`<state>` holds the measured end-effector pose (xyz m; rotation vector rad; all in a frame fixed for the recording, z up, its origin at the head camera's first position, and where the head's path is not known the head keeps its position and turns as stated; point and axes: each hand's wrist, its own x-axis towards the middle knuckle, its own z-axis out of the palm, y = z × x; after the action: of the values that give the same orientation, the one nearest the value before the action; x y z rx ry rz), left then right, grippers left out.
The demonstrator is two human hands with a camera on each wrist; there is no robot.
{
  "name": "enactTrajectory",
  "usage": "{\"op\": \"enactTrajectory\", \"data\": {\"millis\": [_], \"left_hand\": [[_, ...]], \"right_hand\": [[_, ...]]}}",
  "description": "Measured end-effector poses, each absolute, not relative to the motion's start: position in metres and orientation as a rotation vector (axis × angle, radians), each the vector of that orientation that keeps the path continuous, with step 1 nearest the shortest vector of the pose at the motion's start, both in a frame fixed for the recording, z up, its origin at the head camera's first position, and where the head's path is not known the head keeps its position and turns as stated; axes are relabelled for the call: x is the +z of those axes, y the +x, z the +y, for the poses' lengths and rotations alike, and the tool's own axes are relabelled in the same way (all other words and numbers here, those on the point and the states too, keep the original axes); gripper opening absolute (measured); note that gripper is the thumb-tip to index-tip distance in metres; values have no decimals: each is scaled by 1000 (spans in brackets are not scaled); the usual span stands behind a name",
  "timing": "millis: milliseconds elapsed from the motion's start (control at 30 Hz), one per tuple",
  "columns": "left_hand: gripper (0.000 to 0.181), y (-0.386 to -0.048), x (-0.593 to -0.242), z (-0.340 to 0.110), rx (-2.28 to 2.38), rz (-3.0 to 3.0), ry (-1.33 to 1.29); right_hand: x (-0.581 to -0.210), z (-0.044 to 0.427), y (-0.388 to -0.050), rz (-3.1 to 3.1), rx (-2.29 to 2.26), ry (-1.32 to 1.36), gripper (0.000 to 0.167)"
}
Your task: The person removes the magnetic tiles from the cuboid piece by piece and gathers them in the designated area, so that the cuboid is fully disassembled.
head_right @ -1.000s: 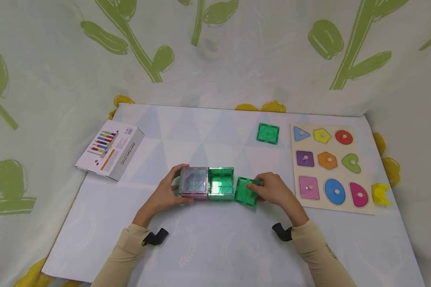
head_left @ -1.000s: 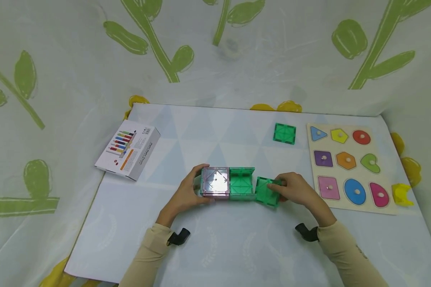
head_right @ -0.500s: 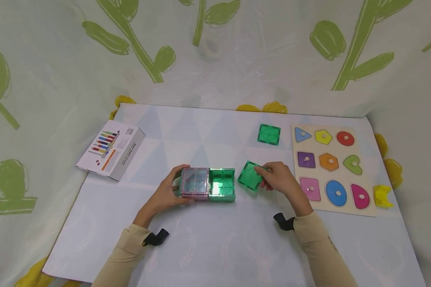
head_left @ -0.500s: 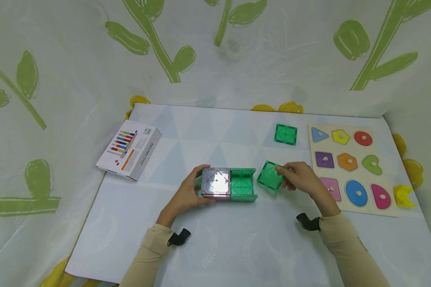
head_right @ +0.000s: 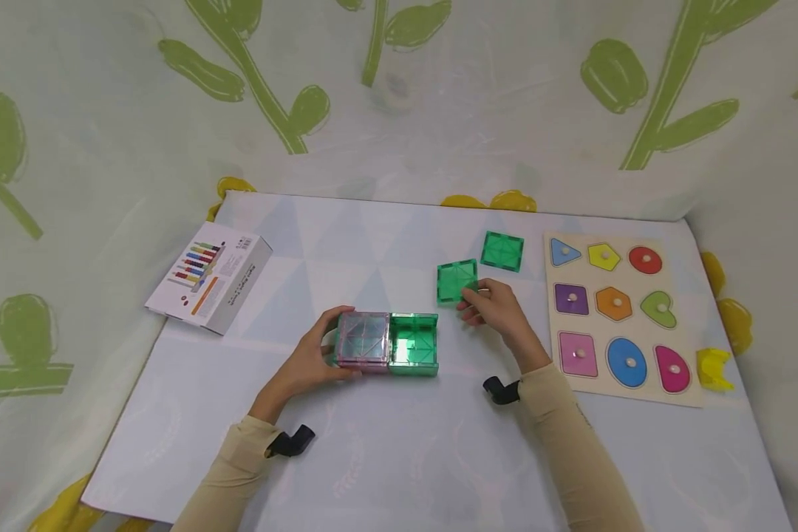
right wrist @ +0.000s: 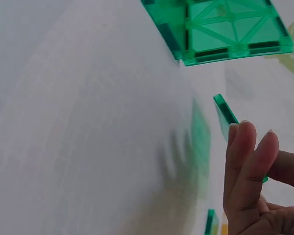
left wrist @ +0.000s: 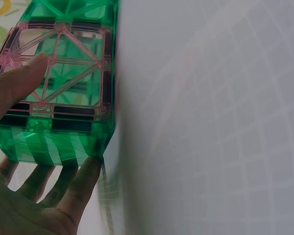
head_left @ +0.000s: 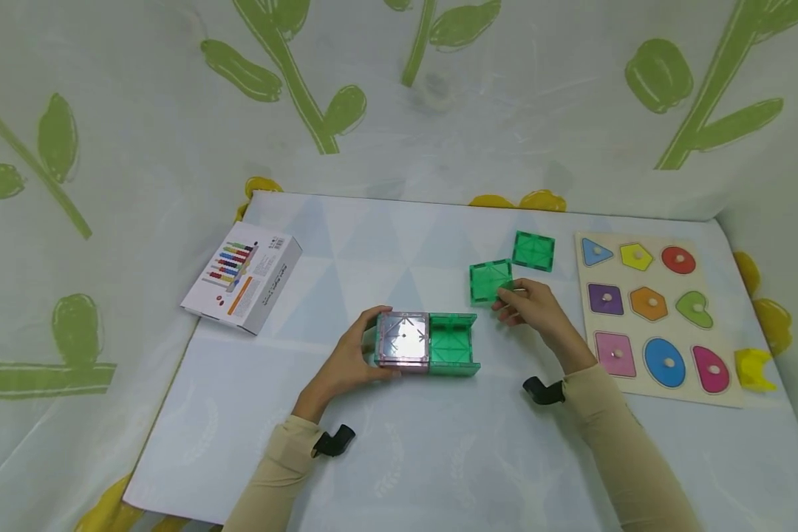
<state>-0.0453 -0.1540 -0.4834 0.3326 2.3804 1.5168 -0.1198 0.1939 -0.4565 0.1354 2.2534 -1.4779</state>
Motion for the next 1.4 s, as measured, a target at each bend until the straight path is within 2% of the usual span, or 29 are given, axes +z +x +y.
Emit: {"op": "enactTrajectory", "data": {"millis": [133, 367, 700, 1400], "left_hand": [[108, -45, -483, -154, 1505, 2393, 326], [107, -45, -481, -153, 1527, 2361, 329], [106, -45, -483, -154, 1531, 2361, 324], [107, -45, -483, -154, 1557, 2341, 328]], "right_hand": [[-462, 187, -130, 2257, -1506, 199, 44], [-469, 181, -148, 2251, -1530, 323, 40], [-475, 178, -166, 2187, -1571, 485, 48], [-477, 175, -180, 2453, -1339, 381, 52]]}}
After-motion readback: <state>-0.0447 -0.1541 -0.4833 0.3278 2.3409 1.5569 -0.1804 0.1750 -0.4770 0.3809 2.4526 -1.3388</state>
